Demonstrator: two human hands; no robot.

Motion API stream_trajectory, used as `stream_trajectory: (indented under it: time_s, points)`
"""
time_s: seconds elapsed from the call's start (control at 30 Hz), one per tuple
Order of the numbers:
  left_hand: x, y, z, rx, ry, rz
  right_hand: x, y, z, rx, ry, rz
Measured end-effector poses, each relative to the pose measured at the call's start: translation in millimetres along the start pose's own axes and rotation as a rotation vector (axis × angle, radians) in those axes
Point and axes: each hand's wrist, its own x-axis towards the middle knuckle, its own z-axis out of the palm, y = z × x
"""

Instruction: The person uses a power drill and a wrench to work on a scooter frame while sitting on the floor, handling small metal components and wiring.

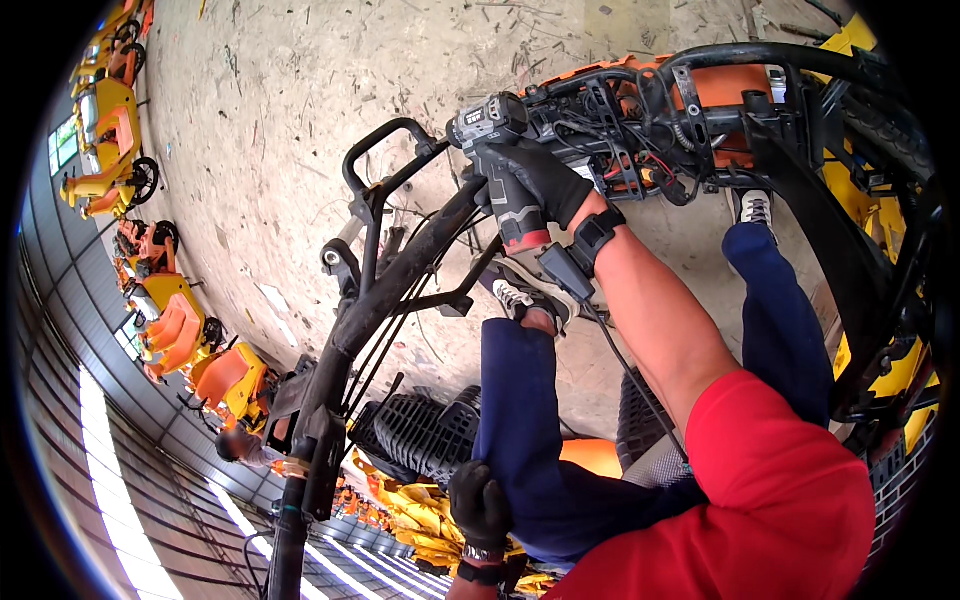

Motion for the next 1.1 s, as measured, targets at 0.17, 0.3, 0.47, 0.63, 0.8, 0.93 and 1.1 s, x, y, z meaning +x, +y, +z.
stream_trajectory:
  time_s: [0.17, 0.3, 0.47, 0.63, 0.8, 0.93, 1.1]
  points:
    - [2, 2, 0, -0.001, -0.003, 0.009, 0, 2, -5, -0.052, -0.017, -0.032]
    - [3, 3, 0, -0.013, 0.006, 0.012, -1, 2, -5, 0.123, -0.029, 0.042]
    - [3, 5, 0, -0.02, 0.001, 0.008, -4, 8, 8, 0.218, 0.035, -0.008]
    - [3, 5, 0, -0.025, 0.004, -0.008, -3, 8, 7, 0.224, 0.038, 0.001]
    - [1, 3, 1, -0.037, 0.008, -0.03, -5, 6, 8, 0.224, 0.04, 0.006]
    - [5, 7, 0, -0.01, 0.0, -0.006, 2, 8, 5, 0.215, 0.034, 0.001]
    - [0, 3, 1, -0.01, 0.01, -0.021, -2, 4, 8, 0.096, 0.025, 0.014]
